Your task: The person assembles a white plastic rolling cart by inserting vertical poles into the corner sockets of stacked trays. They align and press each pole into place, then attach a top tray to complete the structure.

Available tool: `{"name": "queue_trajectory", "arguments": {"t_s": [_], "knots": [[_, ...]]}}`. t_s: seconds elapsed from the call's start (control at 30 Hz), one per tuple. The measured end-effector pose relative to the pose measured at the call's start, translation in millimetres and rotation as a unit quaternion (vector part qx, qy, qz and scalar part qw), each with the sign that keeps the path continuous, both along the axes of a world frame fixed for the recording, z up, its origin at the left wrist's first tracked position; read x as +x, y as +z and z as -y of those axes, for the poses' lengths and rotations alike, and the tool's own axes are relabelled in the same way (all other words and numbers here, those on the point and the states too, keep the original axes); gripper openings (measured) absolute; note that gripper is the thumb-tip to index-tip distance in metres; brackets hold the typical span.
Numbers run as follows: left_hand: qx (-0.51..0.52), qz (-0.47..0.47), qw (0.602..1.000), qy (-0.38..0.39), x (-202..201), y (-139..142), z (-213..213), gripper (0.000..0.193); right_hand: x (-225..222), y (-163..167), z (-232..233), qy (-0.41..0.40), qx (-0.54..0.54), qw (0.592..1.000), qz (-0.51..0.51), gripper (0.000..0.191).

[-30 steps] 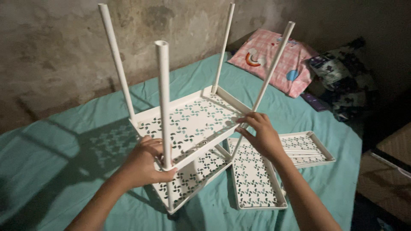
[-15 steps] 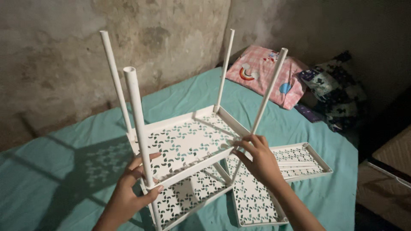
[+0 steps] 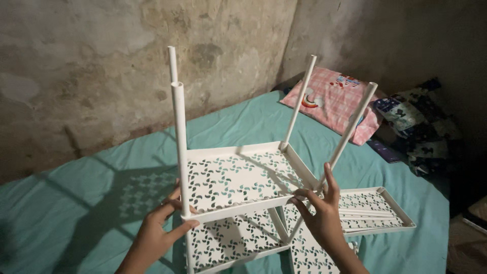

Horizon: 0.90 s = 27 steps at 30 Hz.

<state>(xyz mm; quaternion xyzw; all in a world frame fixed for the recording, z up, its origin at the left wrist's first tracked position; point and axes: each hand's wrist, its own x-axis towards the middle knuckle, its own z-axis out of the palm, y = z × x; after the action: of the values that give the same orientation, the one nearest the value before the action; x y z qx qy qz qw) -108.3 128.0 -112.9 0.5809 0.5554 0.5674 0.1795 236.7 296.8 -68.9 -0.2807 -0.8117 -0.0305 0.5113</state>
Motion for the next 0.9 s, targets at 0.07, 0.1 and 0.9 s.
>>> {"name": "queue_trajectory", "arguments": {"t_s": [0.07, 0.1, 0.9], "knots": [[-0.011, -0.025, 0.999, 0.038, 1, 0, 1, 0.022, 3, -6, -4, -0.004, -0.015, 1.0, -0.002, 0.026], [-0.016, -0.037, 0.998, 0.058, 1, 0, 0, 0.024, 4, -8, -6, -0.006, -0.022, 1.0, -0.004, 0.027], [-0.183, -0.473, 0.854, 0.116, -35, 55, 24, 0.046, 0, 45, -44, 0.104, 0.058, 0.972, 0.2, 0.028]]}}
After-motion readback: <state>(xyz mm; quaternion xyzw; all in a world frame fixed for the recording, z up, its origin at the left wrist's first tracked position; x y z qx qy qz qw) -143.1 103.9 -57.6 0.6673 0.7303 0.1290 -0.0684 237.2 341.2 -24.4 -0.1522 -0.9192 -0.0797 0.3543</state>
